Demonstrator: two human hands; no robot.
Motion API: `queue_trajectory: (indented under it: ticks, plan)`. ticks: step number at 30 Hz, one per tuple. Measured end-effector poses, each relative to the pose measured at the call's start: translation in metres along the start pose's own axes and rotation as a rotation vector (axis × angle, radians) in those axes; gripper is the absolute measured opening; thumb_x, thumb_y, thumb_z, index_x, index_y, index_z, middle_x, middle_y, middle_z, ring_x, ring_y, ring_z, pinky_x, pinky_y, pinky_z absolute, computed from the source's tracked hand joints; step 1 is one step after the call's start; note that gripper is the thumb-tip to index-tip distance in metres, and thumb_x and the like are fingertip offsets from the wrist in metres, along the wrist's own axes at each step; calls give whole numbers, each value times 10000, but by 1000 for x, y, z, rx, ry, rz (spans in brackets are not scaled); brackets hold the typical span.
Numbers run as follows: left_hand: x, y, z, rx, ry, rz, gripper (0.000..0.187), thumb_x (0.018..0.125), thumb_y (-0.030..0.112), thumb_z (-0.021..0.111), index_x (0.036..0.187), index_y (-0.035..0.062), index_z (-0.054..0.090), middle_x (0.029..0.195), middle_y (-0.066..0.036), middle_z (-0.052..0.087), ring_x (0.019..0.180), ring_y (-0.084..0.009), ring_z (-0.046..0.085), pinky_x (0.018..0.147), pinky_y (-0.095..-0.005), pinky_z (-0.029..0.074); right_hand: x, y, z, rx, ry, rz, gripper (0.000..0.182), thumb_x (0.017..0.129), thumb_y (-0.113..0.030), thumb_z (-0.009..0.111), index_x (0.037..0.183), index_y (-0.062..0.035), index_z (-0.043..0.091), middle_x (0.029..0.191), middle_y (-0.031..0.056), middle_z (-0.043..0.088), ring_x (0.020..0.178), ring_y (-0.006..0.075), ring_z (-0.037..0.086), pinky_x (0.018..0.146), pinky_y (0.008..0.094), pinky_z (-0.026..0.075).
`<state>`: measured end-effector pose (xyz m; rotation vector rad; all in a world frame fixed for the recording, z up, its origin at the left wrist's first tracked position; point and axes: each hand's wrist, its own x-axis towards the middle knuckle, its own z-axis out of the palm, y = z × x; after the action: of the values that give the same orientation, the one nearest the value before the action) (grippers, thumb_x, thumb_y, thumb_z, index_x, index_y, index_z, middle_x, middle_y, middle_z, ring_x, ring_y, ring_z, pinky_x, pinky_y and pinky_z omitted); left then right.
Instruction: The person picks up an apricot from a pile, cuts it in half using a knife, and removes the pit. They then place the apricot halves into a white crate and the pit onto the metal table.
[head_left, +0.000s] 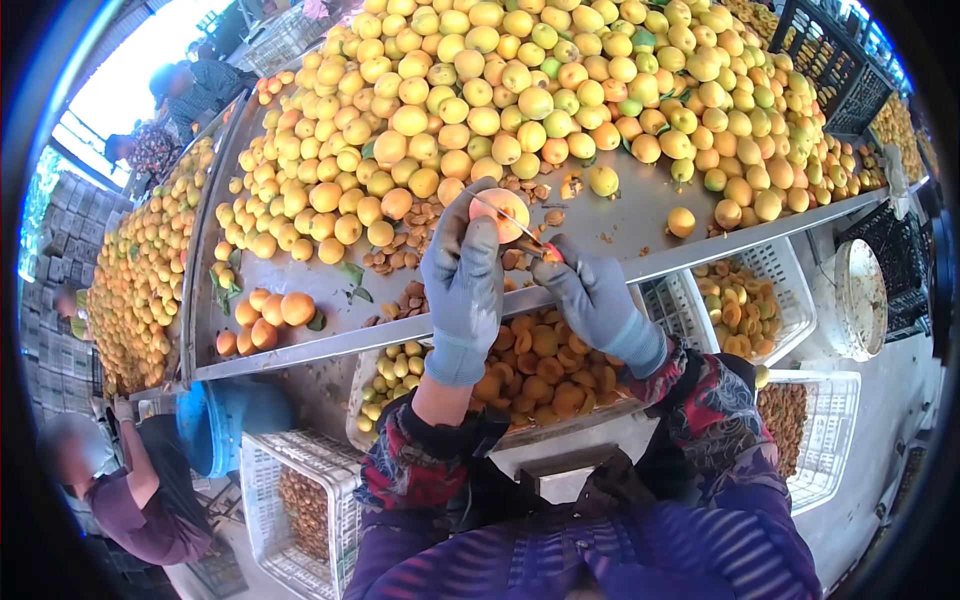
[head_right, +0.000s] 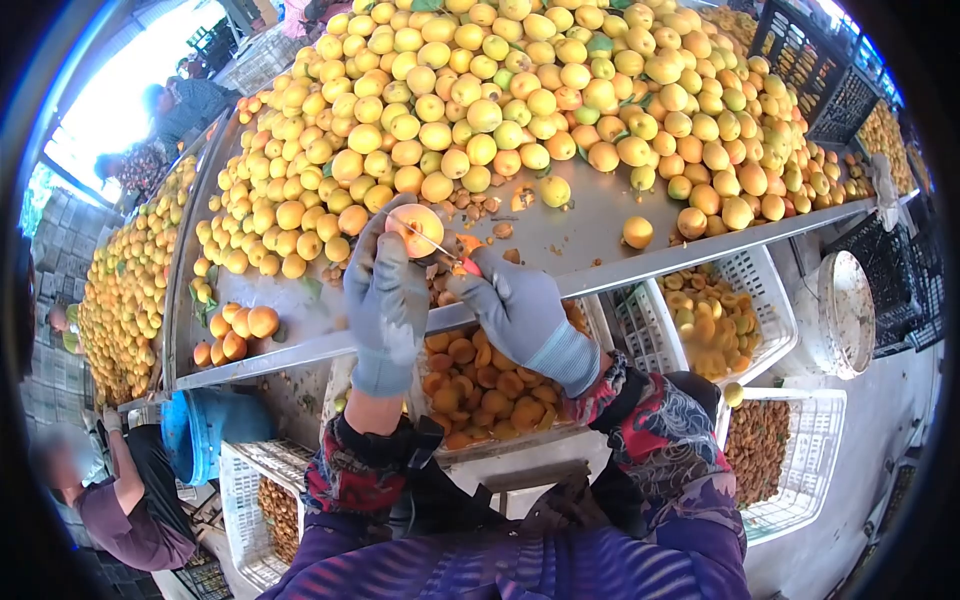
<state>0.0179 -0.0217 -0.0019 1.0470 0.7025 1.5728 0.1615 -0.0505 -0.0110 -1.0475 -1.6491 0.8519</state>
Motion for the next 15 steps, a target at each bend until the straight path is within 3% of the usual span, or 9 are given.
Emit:
queue_trajectory:
  ticks: [6, 8, 9, 10, 12, 13, 15]
  plan:
    - [0, 4, 2, 76, -9, 85, 353, 933, 173, 572, 1215, -31, 512, 971, -1, 604, 811, -44, 532, 718, -191, 442, 2, 0, 3, -161, 46, -49, 239, 927, -293, 560, 883, -59, 536, 561, 130, 514, 539, 335, 565, 471, 374, 418]
    - [2, 0, -12, -254, -58, -211, 337, 976, 232, 494, 1182, -34, 506, 1140, -92, 586, 979, -158, 592, 835, -288, 486, 2, 3, 6, -196, 62, -62, 238, 921, -298, 568, 872, -66, 538, 564, 135, 519, 549, 351, 565, 470, 381, 417]
    - [2, 4, -18, 409, -80, -68, 319, 980, 258, 484, 1140, -15, 525, 1134, -91, 590, 953, -163, 600, 847, -304, 480, 1, 7, 7, -236, 44, -49, 240, 915, -302, 575, 869, -70, 538, 571, 142, 521, 555, 359, 564, 468, 387, 416]
    - [4, 2, -23, 408, -77, -66, 319, 980, 258, 484, 1140, -15, 525, 1134, -91, 590, 953, -163, 600, 847, -304, 480, 0, 9, 7, -275, 25, -37, 241, 910, -306, 582, 866, -73, 537, 577, 148, 524, 561, 367, 563, 467, 394, 415]
    - [10, 0, -27, -783, -127, -370, 323, 977, 254, 488, 1167, -6, 520, 1115, -80, 596, 921, -166, 600, 843, -314, 479, 1, 7, 6, -239, 48, -59, 240, 906, -308, 588, 871, -76, 537, 579, 148, 524, 560, 365, 565, 466, 397, 415]
    - [6, 0, -26, -783, -124, -370, 323, 977, 254, 488, 1167, -6, 520, 1115, -80, 596, 921, -166, 600, 843, -314, 479, 1, 6, 6, -203, 75, -79, 239, 902, -309, 593, 876, -79, 537, 582, 147, 525, 558, 363, 566, 466, 400, 415]
    - [1, 20, 3, -263, -10, -232, 252, 960, 204, 520, 1123, 13, 542, 963, -8, 587, 865, -118, 562, 725, -265, 477, 1, 5, 7, -215, 66, -61, 236, 901, -308, 594, 883, -79, 537, 583, 145, 527, 560, 363, 568, 467, 401, 417]
